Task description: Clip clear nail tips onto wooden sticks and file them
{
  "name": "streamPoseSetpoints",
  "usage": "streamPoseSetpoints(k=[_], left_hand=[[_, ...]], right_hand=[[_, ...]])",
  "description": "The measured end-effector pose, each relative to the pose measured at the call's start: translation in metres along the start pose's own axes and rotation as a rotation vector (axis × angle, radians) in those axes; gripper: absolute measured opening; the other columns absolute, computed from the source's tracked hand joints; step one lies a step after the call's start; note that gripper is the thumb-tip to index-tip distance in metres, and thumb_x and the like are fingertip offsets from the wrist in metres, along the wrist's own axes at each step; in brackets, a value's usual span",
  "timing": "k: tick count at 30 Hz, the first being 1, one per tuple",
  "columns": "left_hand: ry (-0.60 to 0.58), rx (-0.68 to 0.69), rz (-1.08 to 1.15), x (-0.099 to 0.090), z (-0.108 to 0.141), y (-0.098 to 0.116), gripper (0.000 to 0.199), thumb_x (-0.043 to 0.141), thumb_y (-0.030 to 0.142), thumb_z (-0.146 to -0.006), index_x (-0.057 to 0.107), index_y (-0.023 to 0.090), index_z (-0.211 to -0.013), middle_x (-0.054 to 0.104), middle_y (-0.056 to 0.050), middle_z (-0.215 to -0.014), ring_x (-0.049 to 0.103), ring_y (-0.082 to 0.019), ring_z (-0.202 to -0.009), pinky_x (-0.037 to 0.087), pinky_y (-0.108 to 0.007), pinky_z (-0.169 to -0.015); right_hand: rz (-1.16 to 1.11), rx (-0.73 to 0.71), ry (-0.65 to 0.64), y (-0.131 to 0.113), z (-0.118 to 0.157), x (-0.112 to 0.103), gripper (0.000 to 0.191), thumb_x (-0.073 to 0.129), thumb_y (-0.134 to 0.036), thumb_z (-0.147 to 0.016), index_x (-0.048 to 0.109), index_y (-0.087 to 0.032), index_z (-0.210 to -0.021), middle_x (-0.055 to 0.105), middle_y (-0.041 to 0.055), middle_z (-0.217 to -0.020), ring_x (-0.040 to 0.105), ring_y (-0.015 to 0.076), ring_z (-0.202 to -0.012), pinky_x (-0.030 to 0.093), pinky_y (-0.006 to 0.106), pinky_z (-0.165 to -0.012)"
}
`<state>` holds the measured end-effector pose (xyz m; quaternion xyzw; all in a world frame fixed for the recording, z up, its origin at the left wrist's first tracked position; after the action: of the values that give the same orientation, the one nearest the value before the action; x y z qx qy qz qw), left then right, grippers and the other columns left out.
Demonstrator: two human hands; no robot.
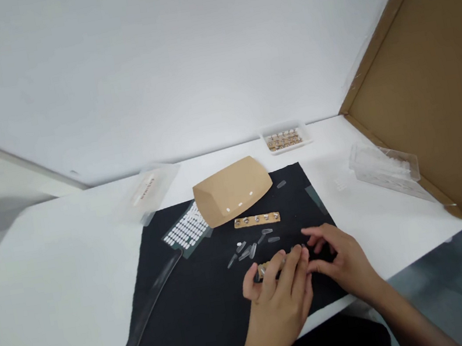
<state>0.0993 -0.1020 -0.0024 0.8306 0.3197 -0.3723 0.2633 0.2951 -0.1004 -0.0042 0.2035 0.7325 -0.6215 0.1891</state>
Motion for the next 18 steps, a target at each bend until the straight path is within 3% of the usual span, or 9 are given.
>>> streamPoseSetpoints(k=[3, 6, 10, 15, 18], left_hand=[[-0.017, 0.010, 0.003, 0.001, 0.000, -0.001, 0.033, 0.069, 0.027, -0.097, 0.075, 0.026, -0.129, 0.079, -0.006, -0.122, 0.065, -0.026, -0.116, 0.012, -0.051, -0.127], [-0.015, 0.012, 0.017, 0.002, 0.000, -0.001, 0.033, 0.069, 0.025, -0.096, 0.075, 0.026, -0.129, 0.079, -0.005, -0.124, 0.064, -0.026, -0.119, 0.010, -0.052, -0.128], [0.036, 0.027, 0.006, 0.001, 0.000, 0.000, 0.038, 0.068, 0.023, -0.095, 0.073, 0.024, -0.133, 0.076, -0.006, -0.133, 0.060, -0.027, -0.128, 0.008, -0.052, -0.128], [0.140, 0.018, -0.031, -0.005, 0.004, 0.000, 0.046, 0.067, 0.020, -0.092, 0.069, 0.020, -0.138, 0.077, -0.009, -0.132, 0.057, -0.030, -0.130, 0.016, -0.052, -0.126], [0.217, -0.027, -0.024, -0.008, 0.005, -0.002, 0.046, 0.069, 0.018, -0.090, 0.070, 0.019, -0.136, 0.078, -0.009, -0.129, 0.056, -0.031, -0.129, 0.022, -0.052, -0.124]], right_hand=[[0.046, 0.015, -0.034, 0.000, 0.002, -0.011, 0.061, 0.086, -0.036, -0.086, 0.062, -0.029, -0.141, 0.069, 0.0056, -0.109, 0.068, 0.0193, -0.085, 0.057, 0.031, -0.066], [0.121, 0.005, -0.045, 0.000, 0.005, -0.014, 0.054, 0.086, -0.035, -0.087, 0.066, -0.028, -0.136, 0.065, 0.0044, -0.104, 0.066, 0.0189, -0.084, 0.059, 0.033, -0.071], [0.259, -0.079, -0.030, -0.001, 0.004, -0.002, 0.046, 0.085, -0.031, -0.088, 0.070, -0.030, -0.132, 0.063, 0.0038, -0.105, 0.066, 0.0210, -0.091, 0.059, 0.036, -0.080], [0.298, -0.079, 0.000, -0.002, 0.001, 0.010, 0.023, 0.082, -0.031, -0.091, 0.077, -0.029, -0.114, 0.063, 0.0020, -0.098, 0.066, 0.0195, -0.085, 0.056, 0.034, -0.075], [0.271, -0.101, -0.001, -0.003, 0.003, 0.009, 0.019, 0.082, -0.030, -0.091, 0.076, -0.025, -0.109, 0.066, 0.0021, -0.096, 0.067, 0.0205, -0.087, 0.056, 0.034, -0.077]])
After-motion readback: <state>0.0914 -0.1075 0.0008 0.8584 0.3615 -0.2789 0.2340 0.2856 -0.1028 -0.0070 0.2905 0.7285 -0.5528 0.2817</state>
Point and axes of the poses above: each hand's wrist, its own z-axis away from the middle knuckle, its own x-axis out of the palm, y = z × x, the point moved 1 cm from there along -z, towards the middle knuckle
